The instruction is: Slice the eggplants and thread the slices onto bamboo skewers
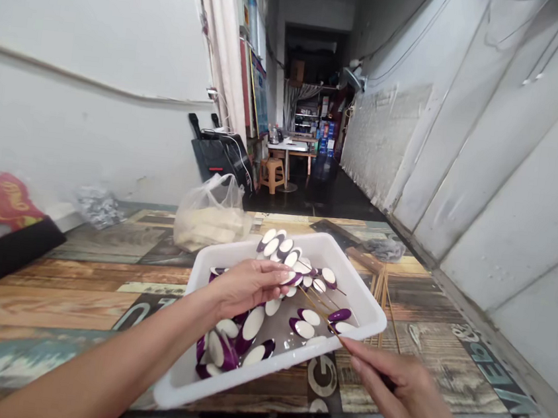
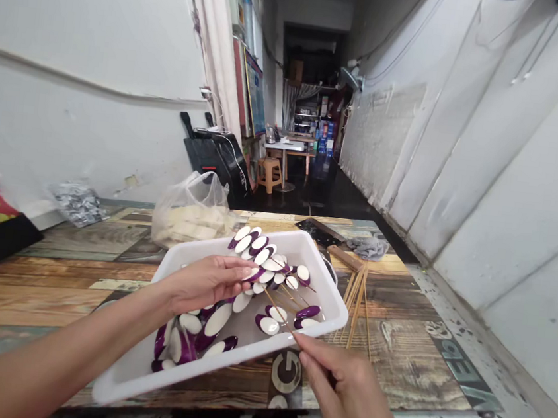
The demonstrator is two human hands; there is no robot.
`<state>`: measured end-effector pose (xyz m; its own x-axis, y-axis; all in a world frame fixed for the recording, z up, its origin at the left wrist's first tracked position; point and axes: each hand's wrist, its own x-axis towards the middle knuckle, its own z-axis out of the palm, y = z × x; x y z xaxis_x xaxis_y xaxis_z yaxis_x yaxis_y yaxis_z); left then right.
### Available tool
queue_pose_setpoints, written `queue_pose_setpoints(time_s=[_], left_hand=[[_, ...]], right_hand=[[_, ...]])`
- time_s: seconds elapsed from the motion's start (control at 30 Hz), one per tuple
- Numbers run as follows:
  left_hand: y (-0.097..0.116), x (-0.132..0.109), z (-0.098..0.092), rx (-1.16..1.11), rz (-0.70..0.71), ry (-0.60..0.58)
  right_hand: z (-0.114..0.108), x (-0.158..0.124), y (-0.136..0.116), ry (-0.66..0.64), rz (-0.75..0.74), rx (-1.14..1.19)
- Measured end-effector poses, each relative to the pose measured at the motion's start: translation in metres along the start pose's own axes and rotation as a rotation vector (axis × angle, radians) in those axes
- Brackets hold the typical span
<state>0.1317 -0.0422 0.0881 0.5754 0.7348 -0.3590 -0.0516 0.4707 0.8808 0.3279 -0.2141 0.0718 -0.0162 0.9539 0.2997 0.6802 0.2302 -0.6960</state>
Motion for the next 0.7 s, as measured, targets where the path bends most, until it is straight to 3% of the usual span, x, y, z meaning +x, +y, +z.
queue_pose_setpoints(time_s=[0.7], left_hand=[[-0.0014, -0.0040, 0.0035, 0.035, 0.084, -0.001]], right_hand=[[0.0080, 0.0038, -0.0006, 0.000, 0.014, 0.099]])
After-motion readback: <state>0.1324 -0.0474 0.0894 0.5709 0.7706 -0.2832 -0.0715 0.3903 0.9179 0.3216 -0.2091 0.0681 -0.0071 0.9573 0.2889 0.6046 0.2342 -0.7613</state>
